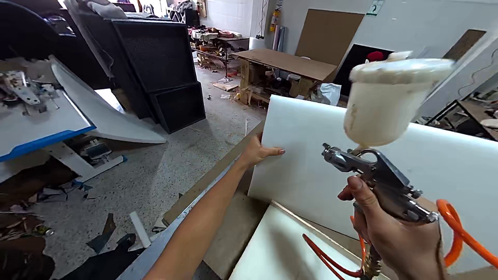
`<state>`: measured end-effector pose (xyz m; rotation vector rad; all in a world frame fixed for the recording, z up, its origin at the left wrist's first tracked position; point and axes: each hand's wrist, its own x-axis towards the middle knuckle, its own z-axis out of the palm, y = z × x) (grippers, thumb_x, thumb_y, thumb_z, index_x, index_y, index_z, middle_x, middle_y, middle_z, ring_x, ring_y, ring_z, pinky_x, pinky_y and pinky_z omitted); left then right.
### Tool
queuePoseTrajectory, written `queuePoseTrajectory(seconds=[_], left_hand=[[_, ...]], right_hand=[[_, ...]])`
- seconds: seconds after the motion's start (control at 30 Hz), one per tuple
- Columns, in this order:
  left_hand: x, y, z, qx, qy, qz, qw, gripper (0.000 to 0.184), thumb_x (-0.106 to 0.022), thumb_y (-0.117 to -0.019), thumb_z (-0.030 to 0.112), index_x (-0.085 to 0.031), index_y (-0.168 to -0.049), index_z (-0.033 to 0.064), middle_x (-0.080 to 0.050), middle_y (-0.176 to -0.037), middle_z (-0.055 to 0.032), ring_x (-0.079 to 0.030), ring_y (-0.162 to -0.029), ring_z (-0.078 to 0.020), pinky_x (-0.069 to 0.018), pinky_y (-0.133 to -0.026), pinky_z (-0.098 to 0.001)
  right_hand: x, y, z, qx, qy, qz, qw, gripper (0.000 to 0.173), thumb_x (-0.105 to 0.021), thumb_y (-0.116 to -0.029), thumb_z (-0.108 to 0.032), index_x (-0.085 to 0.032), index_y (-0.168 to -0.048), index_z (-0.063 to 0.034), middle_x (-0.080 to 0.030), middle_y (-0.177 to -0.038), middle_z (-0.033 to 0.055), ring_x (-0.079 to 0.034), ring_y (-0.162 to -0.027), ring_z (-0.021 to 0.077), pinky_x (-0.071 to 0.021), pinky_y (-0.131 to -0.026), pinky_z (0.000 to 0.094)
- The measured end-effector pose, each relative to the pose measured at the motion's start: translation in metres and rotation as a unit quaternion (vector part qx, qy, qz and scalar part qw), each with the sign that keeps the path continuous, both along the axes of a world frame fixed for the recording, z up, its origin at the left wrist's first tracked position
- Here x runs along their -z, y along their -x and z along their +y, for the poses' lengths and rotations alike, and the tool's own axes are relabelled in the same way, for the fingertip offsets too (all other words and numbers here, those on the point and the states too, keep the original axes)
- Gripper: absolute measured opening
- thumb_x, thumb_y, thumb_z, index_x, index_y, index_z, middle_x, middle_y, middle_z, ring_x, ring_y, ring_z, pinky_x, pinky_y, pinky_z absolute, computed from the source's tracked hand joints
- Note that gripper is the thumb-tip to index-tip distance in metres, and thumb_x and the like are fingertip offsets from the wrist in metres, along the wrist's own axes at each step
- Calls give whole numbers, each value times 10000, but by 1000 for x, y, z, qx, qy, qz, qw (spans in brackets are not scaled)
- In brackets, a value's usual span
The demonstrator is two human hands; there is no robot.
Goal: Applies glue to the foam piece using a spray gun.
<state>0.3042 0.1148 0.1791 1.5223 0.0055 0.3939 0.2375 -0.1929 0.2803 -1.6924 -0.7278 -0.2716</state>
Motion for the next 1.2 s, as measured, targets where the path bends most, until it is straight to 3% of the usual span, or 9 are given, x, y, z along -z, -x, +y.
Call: queuePoseTrajectory(seconds=[0.1, 0.23, 0.33, 0.6, 0.7, 0.8, 0.93, 1.1, 1.2], left_hand=[[0, -1, 1, 3, 10, -4, 1000, 692, -934, -717, 86, -581, -1305, -5, -757, -1076, -138, -758, -955, -243, -652, -869, -429], [0, -2, 3, 4, 17, 0, 1000, 699, -930, -720, 84, -574, -1315, -7, -751, -1085, -143, -755, -962, -247, -651, -866, -434], [2, -7, 3, 2, 30, 7, 1000, 681, -928, -723, 75, -575, -1298, -16, -754, -1068, -152, -760, -938, -263, -657, -844, -441], [-2, -7, 1, -22, 17, 11, 1000, 631, -913, -736, 63, -588, -1271, -13, -758, -1038, -147, -763, -910, -255, -661, -822, -427], [-7, 0, -4, -27, 19, 24, 999, 569, -886, -765, 53, -603, -1257, 18, -766, -1017, -121, -766, -869, -241, -661, -771, -406], [-4, -4, -3, -28, 14, 20, 999, 580, -887, -765, 53, -591, -1263, 17, -766, -1026, -118, -766, -883, -242, -661, -786, -416], [8, -11, -2, -41, 10, 9, 999, 581, -889, -765, 71, -595, -1263, 18, -760, -1035, -125, -762, -889, -246, -658, -787, -434], [14, -14, 0, -66, -16, -4, 998, 598, -881, -745, 52, -590, -1266, 8, -755, -1034, -130, -757, -899, -241, -655, -801, -425], [18, -17, -1, -67, -25, -4, 997, 589, -866, -761, 50, -582, -1275, 13, -758, -1037, -106, -759, -894, -218, -654, -799, -414]], right_hand=[[-5, -1, 3, -2, -9, -1, 1000, 228, -681, -1001, -346, -692, -1078, -132, -712, -768, 61, -515, -392, 150, -413, -297, 288], [0, -2, -7, 25, 18, -23, 999, 251, -683, -998, -354, -704, -1099, -126, -729, -785, 48, -578, -433, 162, -459, -320, 301], [-4, -1, -20, 55, -3, -14, 998, 244, -666, -1008, -360, -678, -1091, -131, -711, -758, 55, -517, -385, 152, -421, -293, 296], [1, -5, -63, 85, -14, 11, 996, 243, -703, -981, -375, -704, -1052, -142, -710, -752, 44, -533, -403, 140, -413, -299, 273], [10, -14, -89, 159, 5, -31, 987, 254, -698, -980, -385, -714, -1045, -140, -710, -754, 35, -552, -437, 138, -434, -334, 287], [13, -17, -114, 240, 39, -73, 967, 266, -679, -989, -378, -710, -1057, -123, -708, -759, 12, -589, -470, 123, -480, -369, 311], [8, -10, -131, 139, -47, 46, 988, 270, -706, -964, -449, -698, -1047, -193, -710, -756, 60, -476, -359, 142, -411, -296, 286], [14, -24, -182, 310, -19, 17, 950, 296, -693, -961, -479, -708, -1014, -189, -695, -743, 19, -520, -404, 150, -445, -337, 333], [15, -19, -210, 248, -85, 91, 961, 265, -710, -954, -473, -696, -1022, -218, -690, -745, 34, -433, -350, 120, -395, -300, 271]])
